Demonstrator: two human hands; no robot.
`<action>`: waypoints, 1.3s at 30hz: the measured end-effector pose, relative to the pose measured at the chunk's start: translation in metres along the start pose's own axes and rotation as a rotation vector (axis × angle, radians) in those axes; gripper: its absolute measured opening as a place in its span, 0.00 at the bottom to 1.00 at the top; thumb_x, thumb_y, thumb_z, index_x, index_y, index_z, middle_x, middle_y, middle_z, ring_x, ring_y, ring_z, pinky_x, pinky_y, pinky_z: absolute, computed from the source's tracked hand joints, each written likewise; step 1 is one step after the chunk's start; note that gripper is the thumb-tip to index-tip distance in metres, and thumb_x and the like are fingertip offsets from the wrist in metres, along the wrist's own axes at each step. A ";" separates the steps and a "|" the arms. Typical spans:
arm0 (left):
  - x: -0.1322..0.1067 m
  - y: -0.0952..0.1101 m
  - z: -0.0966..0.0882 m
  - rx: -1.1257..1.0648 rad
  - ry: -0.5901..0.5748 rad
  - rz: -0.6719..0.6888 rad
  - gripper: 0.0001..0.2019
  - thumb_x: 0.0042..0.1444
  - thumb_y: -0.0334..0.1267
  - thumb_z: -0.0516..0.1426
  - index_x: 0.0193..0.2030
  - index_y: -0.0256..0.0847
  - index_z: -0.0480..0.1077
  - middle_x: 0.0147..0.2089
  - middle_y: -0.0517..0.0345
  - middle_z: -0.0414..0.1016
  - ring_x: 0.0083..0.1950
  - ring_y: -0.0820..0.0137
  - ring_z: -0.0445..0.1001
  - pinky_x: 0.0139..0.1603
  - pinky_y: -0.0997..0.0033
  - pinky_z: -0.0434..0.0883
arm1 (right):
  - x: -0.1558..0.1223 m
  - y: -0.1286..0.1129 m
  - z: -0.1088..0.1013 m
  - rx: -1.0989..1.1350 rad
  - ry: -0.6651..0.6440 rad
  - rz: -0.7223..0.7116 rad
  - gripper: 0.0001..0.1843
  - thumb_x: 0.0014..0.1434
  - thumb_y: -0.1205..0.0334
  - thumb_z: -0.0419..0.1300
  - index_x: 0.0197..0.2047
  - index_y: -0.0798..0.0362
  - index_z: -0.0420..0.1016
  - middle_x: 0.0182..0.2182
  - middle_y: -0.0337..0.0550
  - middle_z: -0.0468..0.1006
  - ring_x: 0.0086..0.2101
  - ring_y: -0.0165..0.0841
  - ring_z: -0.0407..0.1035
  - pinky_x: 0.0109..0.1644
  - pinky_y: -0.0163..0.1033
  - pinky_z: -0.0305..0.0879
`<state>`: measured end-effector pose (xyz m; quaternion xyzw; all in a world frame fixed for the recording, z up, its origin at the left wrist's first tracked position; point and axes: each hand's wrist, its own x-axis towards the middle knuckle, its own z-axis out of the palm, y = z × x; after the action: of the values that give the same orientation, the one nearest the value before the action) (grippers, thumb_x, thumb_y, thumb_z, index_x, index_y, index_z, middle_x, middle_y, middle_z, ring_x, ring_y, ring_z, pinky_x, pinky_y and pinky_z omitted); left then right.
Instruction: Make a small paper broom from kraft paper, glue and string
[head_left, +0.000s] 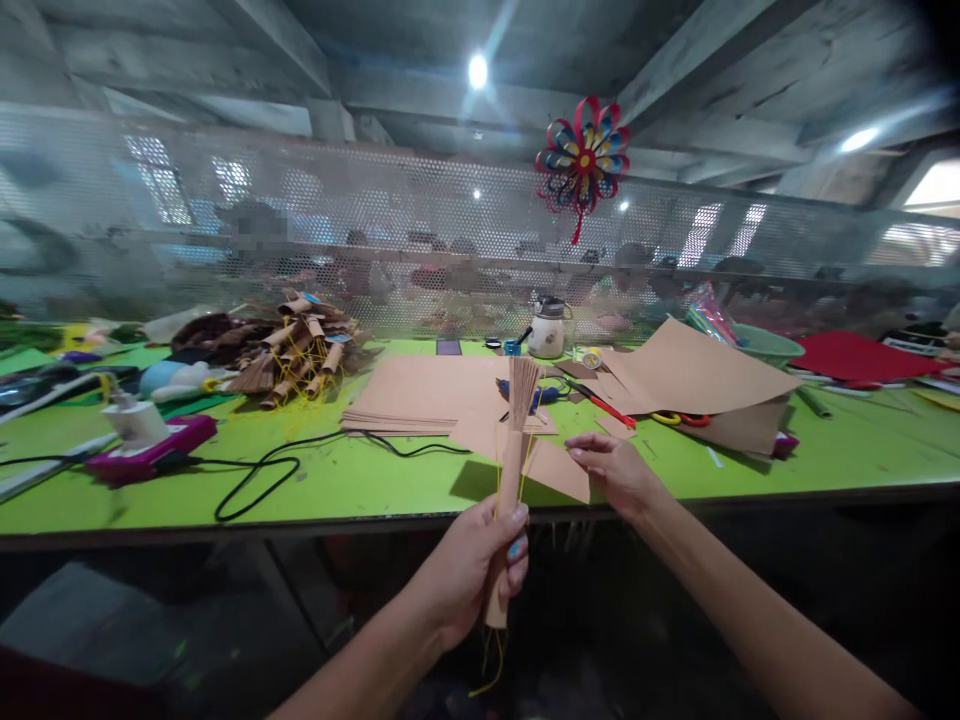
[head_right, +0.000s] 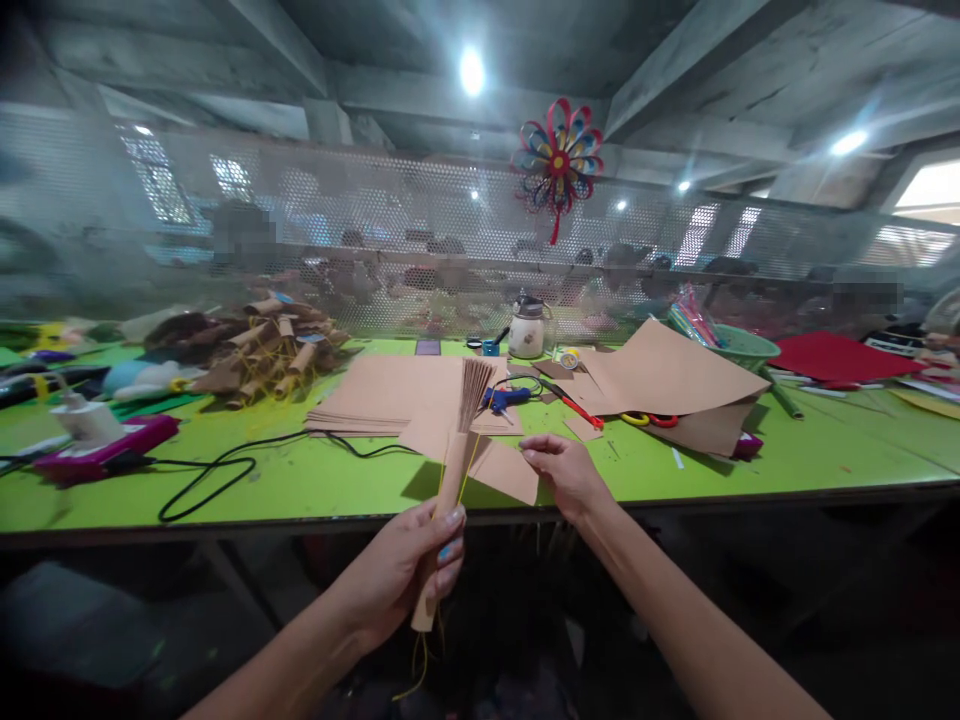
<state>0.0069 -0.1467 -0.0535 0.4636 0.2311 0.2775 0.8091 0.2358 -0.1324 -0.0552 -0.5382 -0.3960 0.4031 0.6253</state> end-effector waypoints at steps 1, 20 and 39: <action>0.000 0.000 0.000 -0.002 -0.004 0.005 0.13 0.61 0.43 0.56 0.32 0.41 0.56 0.23 0.69 0.57 0.19 0.82 0.57 0.20 0.80 0.52 | -0.001 0.001 0.001 0.016 0.008 0.004 0.21 0.28 0.54 0.76 0.26 0.55 0.78 0.22 0.42 0.77 0.26 0.33 0.69 0.31 0.39 0.63; 0.005 -0.021 0.019 -0.127 0.098 0.081 0.14 0.60 0.44 0.57 0.32 0.41 0.56 0.23 0.69 0.57 0.19 0.81 0.56 0.20 0.79 0.52 | 0.035 -0.004 0.024 -0.049 -0.155 0.005 0.14 0.29 0.61 0.74 0.23 0.55 0.79 0.20 0.37 0.74 0.22 0.26 0.61 0.29 0.36 0.57; 0.005 -0.021 0.026 -0.152 0.138 0.119 0.16 0.59 0.46 0.57 0.30 0.41 0.55 0.23 0.69 0.57 0.19 0.81 0.55 0.22 0.78 0.53 | 0.036 -0.001 0.018 -0.181 -0.254 -0.006 0.14 0.33 0.59 0.72 0.25 0.57 0.79 0.18 0.36 0.72 0.19 0.24 0.59 0.25 0.34 0.54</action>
<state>0.0324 -0.1680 -0.0602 0.3938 0.2364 0.3730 0.8061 0.2320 -0.0927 -0.0499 -0.5360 -0.5082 0.4287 0.5202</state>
